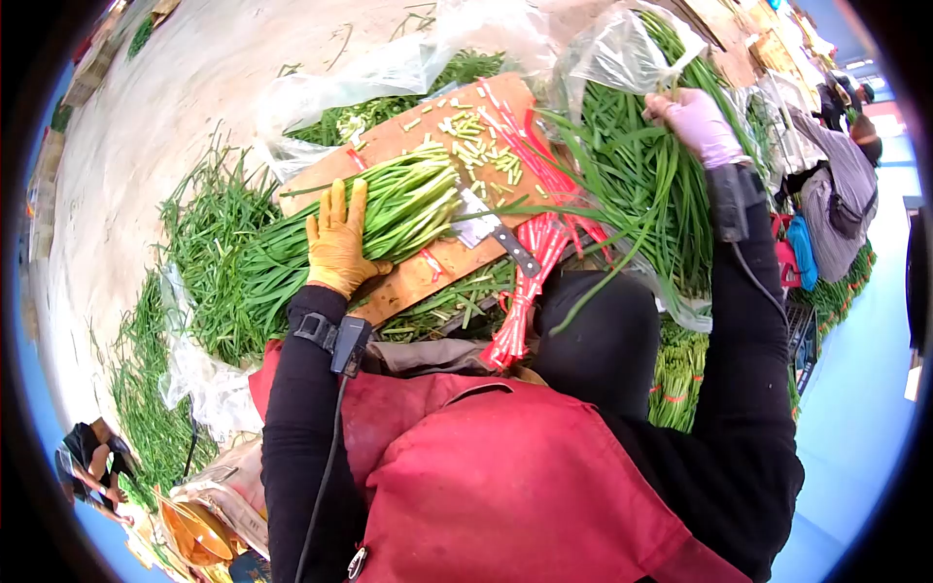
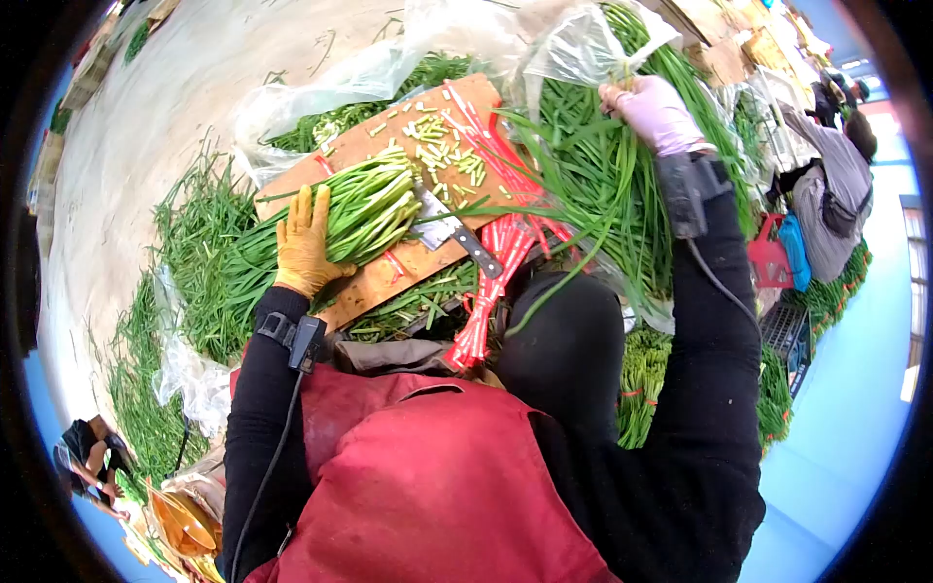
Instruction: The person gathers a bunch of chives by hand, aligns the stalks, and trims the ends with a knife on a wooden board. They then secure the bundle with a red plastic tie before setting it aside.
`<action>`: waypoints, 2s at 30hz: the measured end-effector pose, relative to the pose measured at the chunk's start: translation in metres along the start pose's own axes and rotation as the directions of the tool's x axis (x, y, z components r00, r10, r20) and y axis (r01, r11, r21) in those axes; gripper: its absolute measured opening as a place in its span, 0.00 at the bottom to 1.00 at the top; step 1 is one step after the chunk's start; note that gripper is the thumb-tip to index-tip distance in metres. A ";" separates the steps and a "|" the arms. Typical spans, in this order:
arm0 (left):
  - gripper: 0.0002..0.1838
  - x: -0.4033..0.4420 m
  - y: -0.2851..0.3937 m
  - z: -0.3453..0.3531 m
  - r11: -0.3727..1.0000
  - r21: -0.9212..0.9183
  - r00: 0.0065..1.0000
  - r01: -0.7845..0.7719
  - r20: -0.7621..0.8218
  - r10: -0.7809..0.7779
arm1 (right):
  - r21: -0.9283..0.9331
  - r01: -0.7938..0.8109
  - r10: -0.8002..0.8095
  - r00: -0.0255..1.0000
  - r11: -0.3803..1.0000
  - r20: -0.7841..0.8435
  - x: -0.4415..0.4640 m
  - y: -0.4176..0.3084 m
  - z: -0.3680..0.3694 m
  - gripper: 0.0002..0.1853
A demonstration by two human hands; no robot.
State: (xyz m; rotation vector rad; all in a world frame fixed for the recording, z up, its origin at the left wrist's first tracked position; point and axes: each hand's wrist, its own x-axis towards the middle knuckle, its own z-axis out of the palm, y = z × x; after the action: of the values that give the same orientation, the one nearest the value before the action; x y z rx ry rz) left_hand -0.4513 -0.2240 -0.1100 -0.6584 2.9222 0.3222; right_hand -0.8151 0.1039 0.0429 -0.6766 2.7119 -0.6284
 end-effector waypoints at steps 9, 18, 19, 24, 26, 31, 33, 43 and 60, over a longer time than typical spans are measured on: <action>0.78 -0.011 0.005 -0.012 0.999 -0.013 0.999 -0.030 0.011 0.030 | 0.570 0.263 0.032 0.890 0.778 -0.454 -0.099 -0.036 -0.107 0.18; 0.43 -0.008 0.030 -0.069 0.927 0.014 0.787 -0.374 -0.525 0.325 | 0.735 0.332 -0.031 0.920 0.592 -0.391 -0.134 -0.044 -0.089 0.20; 0.34 -0.006 0.038 -0.088 0.896 -0.015 0.718 -0.443 -0.605 0.344 | 0.744 0.329 -0.052 0.928 0.581 -0.370 -0.139 -0.049 -0.086 0.20; 0.22 -0.044 0.119 -0.177 0.514 -0.569 0.755 -0.642 -0.588 0.292 | 0.857 0.315 -0.219 0.945 0.407 -0.243 -0.161 -0.072 -0.062 0.21; 0.21 -0.062 0.148 -0.196 0.362 -0.734 0.808 -0.575 -0.441 0.390 | 0.888 0.304 -0.255 0.941 0.345 -0.223 -0.173 -0.091 -0.047 0.21; 0.33 -0.091 0.190 -0.187 0.092 -0.979 0.842 -0.184 -0.109 0.528 | 0.970 0.205 -0.412 0.901 0.134 -0.133 -0.201 -0.119 -0.005 0.17; 0.25 -0.107 0.203 -0.175 -0.113 -0.994 0.892 0.002 -0.049 0.449 | 0.973 0.189 -0.476 0.873 0.136 -0.103 -0.207 -0.120 0.010 0.13; 0.17 -0.153 0.179 -0.168 0.088 -0.985 0.928 0.145 0.167 0.333 | 0.920 0.003 -0.620 0.740 0.391 0.261 -0.228 -0.121 0.020 0.22; 0.13 -0.202 0.145 -0.186 0.394 -0.916 0.993 0.080 0.109 0.052 | 0.973 0.144 -0.373 0.925 0.181 -0.067 -0.221 -0.082 0.027 0.07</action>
State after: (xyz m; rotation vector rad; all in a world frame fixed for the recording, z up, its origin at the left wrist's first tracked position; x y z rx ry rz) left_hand -0.3476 -0.0566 0.1306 -0.6905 2.3413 2.0014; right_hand -0.5860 0.1396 0.0924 -0.7227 1.4040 -1.9801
